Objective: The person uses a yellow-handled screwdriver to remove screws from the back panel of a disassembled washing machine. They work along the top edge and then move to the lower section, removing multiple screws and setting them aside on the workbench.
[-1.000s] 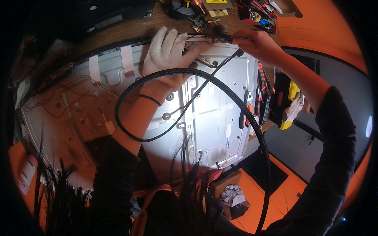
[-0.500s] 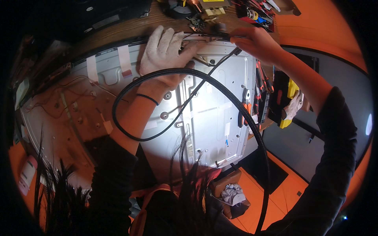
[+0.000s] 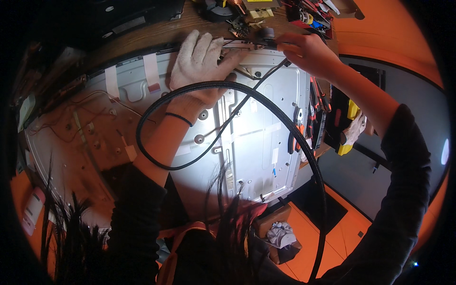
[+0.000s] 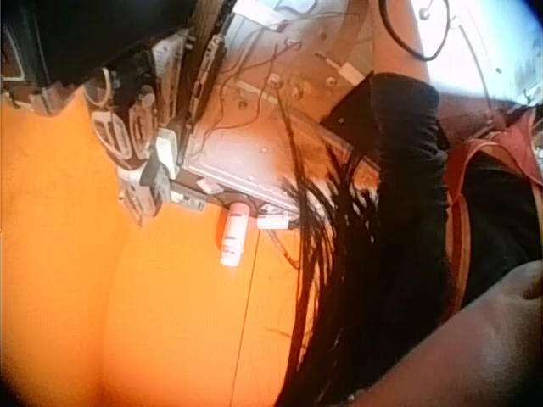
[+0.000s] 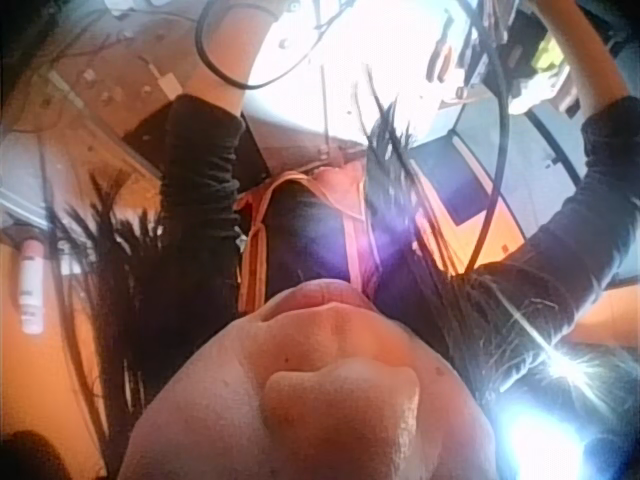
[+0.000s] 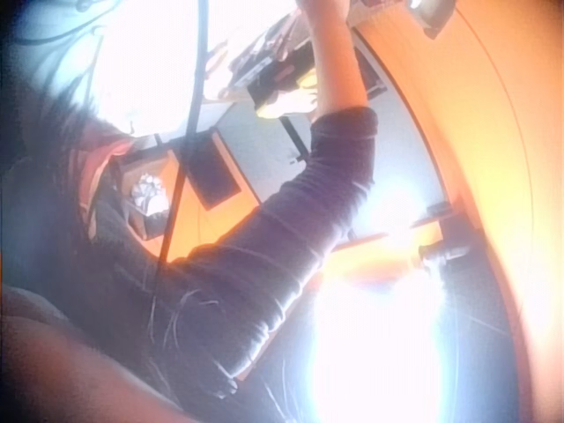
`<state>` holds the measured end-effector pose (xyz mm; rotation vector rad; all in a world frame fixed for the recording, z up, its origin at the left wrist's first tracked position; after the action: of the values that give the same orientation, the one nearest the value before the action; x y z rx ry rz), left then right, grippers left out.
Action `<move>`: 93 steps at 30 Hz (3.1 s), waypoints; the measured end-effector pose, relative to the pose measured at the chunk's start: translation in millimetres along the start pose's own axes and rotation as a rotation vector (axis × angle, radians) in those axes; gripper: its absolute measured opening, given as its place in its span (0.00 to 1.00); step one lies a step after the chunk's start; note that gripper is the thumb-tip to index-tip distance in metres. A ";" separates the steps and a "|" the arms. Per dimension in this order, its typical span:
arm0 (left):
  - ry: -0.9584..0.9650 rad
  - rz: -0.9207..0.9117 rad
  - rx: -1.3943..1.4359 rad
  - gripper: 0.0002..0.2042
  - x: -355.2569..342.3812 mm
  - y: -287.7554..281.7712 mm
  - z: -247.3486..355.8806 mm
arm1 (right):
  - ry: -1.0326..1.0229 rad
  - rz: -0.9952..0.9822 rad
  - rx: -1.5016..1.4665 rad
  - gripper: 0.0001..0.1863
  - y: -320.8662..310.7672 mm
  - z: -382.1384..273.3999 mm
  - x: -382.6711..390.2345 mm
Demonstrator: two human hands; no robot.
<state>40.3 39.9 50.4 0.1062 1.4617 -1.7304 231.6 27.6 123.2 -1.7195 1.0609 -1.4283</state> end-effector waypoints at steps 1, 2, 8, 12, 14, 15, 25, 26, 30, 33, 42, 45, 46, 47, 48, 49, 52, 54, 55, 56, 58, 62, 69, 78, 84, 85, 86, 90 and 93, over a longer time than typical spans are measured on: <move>-0.003 0.004 0.017 0.22 0.0 -0.5 -0.3 | 0.001 0.008 0.007 0.13 -0.5 0.8 0.7; -0.009 0.002 0.031 0.22 0.2 -0.6 -0.8 | 0.015 0.008 0.006 0.12 -0.3 2.0 1.6; 0.000 0.015 0.035 0.22 -0.2 -2.4 -0.2 | -0.012 -0.011 0.019 0.13 1.1 -1.2 4.1; -0.013 0.012 0.060 0.22 -0.9 -3.1 -0.8 | 0.029 -0.020 0.014 0.13 1.8 4.2 5.5; -0.035 0.000 0.100 0.21 -0.8 -3.6 -2.0 | 0.011 -0.008 0.016 0.12 2.6 2.8 7.1; -0.033 0.016 0.102 0.21 -0.5 -5.3 -1.7 | 0.002 -0.003 0.016 0.12 2.9 1.6 7.4; -0.060 0.073 0.170 0.19 -1.6 -7.2 -2.2 | 0.430 -0.324 -0.013 0.12 -12.4 24.6 -39.2; -0.066 0.070 0.187 0.18 -1.7 -6.9 -2.5 | 0.411 -0.301 0.019 0.11 -14.9 24.7 -44.9; -0.061 -0.062 0.106 0.21 -1.4 -1.3 -1.1 | -0.485 -0.088 0.574 0.15 -12.6 -27.6 -55.3; -0.069 -0.111 0.065 0.20 -2.4 -1.2 -0.7 | -0.675 -0.247 1.096 0.17 4.3 -22.6 -43.1; -0.059 -0.055 0.078 0.20 -2.3 -6.4 -0.6 | 0.088 -0.215 0.537 0.14 -16.5 -29.4 -52.1; -0.057 -0.015 0.105 0.19 -2.2 -7.2 -1.6 | 0.815 -0.481 0.304 0.17 -9.3 9.4 -50.1; -0.051 0.012 0.111 0.19 -1.9 -8.2 -1.6 | 0.684 -0.525 0.221 0.19 -3.5 22.6 -53.3; -0.045 0.033 0.113 0.18 -1.7 -8.9 -1.5 | 0.557 -0.568 0.131 0.21 0.4 17.4 -55.3; -0.035 0.021 0.106 0.18 -1.0 -7.3 -0.8 | 0.299 -0.465 0.280 0.20 -1.2 16.4 -64.4; -0.025 0.026 0.090 0.18 -0.7 -6.4 -0.4 | 0.042 -0.351 0.417 0.19 -2.3 4.7 -72.5; -0.015 0.033 0.070 0.18 0.2 -1.6 -0.8 | -0.303 -0.215 0.842 0.11 6.3 -16.3 -67.9; -0.026 0.122 0.091 0.16 1.2 -3.1 -2.1 | -0.403 -0.168 1.098 0.09 12.7 -32.9 -61.5; -0.025 0.126 0.062 0.15 1.3 -1.3 -1.5 | -0.429 -0.148 1.194 0.09 14.6 -42.2 -59.3; -0.025 0.144 0.038 0.14 1.5 -0.5 -1.9 | -0.456 -0.126 1.288 0.09 17.4 -52.5 -55.8; -0.034 0.159 0.003 0.11 2.1 1.2 -2.0 | -0.465 -0.111 1.128 0.11 11.6 -68.9 -60.4; -0.062 0.104 -0.056 0.12 4.3 3.2 -2.2 | 0.091 -0.444 1.017 0.13 1.4 -32.0 -65.1; -0.032 0.138 -0.083 0.17 7.6 -5.0 -0.2 | 0.490 -0.776 0.249 0.19 -13.7 8.9 -48.4; 0.058 0.466 -0.139 0.25 8.4 -6.4 3.6 | -0.250 -0.281 1.040 0.13 19.5 -54.9 -57.4; -0.211 0.383 0.141 0.22 11.2 5.6 -6.8 | -0.056 -0.305 0.828 0.12 11.9 -48.2 -45.9; -0.237 0.397 0.147 0.21 13.0 2.3 -7.9 | 0.030 -0.357 0.710 0.12 8.2 -40.1 -46.8; -0.259 0.411 0.155 0.21 12.6 -0.8 -9.3 | 0.116 -0.408 0.591 0.12 4.9 -31.8 -46.6; -0.116 0.187 0.091 0.18 2.0 -1.0 -5.7 | 0.317 -0.552 0.254 0.11 -4.8 -9.2 -43.9; 0.067 0.063 -0.042 0.14 -2.7 2.1 2.9 | 0.328 -0.558 0.175 0.11 -9.7 -6.4 -42.2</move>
<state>44.6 39.0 51.2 0.1872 1.5259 -1.6589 223.7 69.6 113.9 -1.7670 0.5988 -2.1392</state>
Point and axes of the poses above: each hand's wrist, its own x-axis away from the middle knuckle, its own y-axis out of the palm, z = x × y, the point moved 7 cm from there along -x, towards the middle knuckle, and after that the axes turned 2 degrees about x, right-handed, at the moved point
